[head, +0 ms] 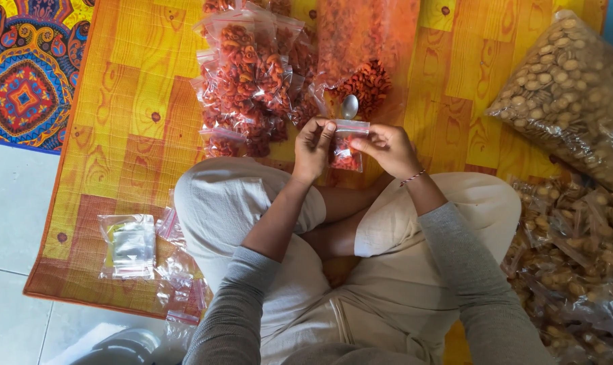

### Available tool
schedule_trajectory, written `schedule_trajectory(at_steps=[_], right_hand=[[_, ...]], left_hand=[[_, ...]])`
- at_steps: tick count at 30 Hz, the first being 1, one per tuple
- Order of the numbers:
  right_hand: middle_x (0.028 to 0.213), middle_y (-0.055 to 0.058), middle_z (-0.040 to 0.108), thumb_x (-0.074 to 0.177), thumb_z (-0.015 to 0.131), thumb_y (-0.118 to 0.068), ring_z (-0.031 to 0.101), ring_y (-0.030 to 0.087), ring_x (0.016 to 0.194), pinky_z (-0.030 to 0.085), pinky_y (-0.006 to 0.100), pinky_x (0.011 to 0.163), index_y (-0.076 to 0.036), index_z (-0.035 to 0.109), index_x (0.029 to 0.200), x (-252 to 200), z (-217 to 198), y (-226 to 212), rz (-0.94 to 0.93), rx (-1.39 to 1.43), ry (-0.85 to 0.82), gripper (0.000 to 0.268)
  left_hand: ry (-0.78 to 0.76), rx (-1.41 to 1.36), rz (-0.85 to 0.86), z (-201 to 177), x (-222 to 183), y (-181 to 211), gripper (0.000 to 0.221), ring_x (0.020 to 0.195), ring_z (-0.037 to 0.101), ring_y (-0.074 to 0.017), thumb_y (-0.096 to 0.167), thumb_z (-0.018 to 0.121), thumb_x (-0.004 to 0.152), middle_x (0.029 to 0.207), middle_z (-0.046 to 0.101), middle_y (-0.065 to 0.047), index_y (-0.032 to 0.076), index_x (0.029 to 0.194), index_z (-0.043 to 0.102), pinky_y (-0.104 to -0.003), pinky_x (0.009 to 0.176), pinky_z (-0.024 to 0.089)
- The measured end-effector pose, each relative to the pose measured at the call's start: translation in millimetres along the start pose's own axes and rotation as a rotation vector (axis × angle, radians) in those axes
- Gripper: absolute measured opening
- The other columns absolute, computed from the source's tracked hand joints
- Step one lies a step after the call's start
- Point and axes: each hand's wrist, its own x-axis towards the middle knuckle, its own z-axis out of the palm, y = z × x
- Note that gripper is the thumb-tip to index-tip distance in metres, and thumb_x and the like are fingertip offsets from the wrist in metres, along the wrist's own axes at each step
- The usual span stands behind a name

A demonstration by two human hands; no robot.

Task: A person is sitting on the floor and using a spoon to transfer dried red spices from a large bag into small individual plastic bags for portioning.

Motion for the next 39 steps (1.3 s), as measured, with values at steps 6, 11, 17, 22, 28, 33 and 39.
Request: schedule_trajectory(at_steps=[6,11,17,22,28,33,39], right_hand=[[0.095,0.015,0.075,0.097,0.074,-0.006,0.073,0.015,0.083,0.062,0.03,0.073,0.004,0.073,0.114,10,-6,40,0.045,0.006,0.07,0.019],[0.099,0.013,0.075,0.099,0.072,-0.006,0.074,0.016,0.087,0.062,0.031,0.074,0.001,0.073,0.11,10,-5,45,0.055,0.005,0.163,0.013],[0.097,0.013,0.074,0.095,0.079,-0.011,0.074,0.017,0.084,0.065,0.034,0.071,0.001,0.07,0.116,9,0,37,0.133,0.142,0.148,0.026],[0.093,0.009,0.072,0.088,0.085,-0.009,0.073,0.013,0.078,0.065,0.032,0.068,0.002,0.072,0.112,1,3,-2,0.208,0.182,0.053,0.029],[0.098,0.01,0.073,0.091,0.084,-0.013,0.072,0.014,0.082,0.065,0.035,0.068,-0.002,0.073,0.117,10,2,35,0.199,0.225,0.098,0.03],[0.098,0.01,0.074,0.088,0.086,-0.011,0.072,0.012,0.082,0.065,0.033,0.067,-0.001,0.072,0.118,11,4,33,0.191,0.196,0.124,0.035],[0.094,0.008,0.072,0.084,0.087,-0.008,0.071,0.01,0.079,0.064,0.029,0.064,0.0,0.073,0.111,9,16,49,0.239,0.215,0.076,0.032]], left_hand=[[-0.17,-0.222,-0.353,-3,-3,-12,0.048,0.088,0.07,-0.0132,0.02,0.084,0.092,0.099,0.074,-0.011,0.002,0.131,0.063,-0.027,0.073,0.061],[-0.289,-0.283,-0.446,-3,-8,-32,0.064,0.097,0.074,-0.0174,0.005,0.089,0.082,0.109,0.075,-0.015,0.0,0.137,0.057,-0.03,0.078,0.064],[-0.249,-0.262,-0.429,4,-4,-6,0.044,0.078,0.073,-0.0119,0.001,0.089,0.078,0.084,0.065,-0.004,0.0,0.116,0.068,-0.024,0.058,0.063],[-0.218,-0.262,-0.415,3,-4,-6,0.04,0.081,0.075,-0.0131,-0.002,0.087,0.078,0.086,0.069,-0.004,0.001,0.113,0.068,-0.024,0.063,0.063],[-0.28,-0.216,-0.387,6,-3,27,0.044,0.076,0.07,-0.0121,-0.001,0.092,0.073,0.081,0.063,-0.004,0.001,0.11,0.069,-0.023,0.061,0.061],[-0.274,-0.172,-0.443,2,-5,17,0.017,0.069,0.068,-0.0094,0.009,0.085,0.085,0.077,0.067,-0.004,0.002,0.097,0.074,-0.02,0.053,0.057],[-0.166,-0.121,-0.472,-11,-10,-49,0.014,0.067,0.069,-0.0123,0.007,0.081,0.088,0.075,0.068,-0.008,0.0,0.098,0.075,-0.024,0.05,0.06]])
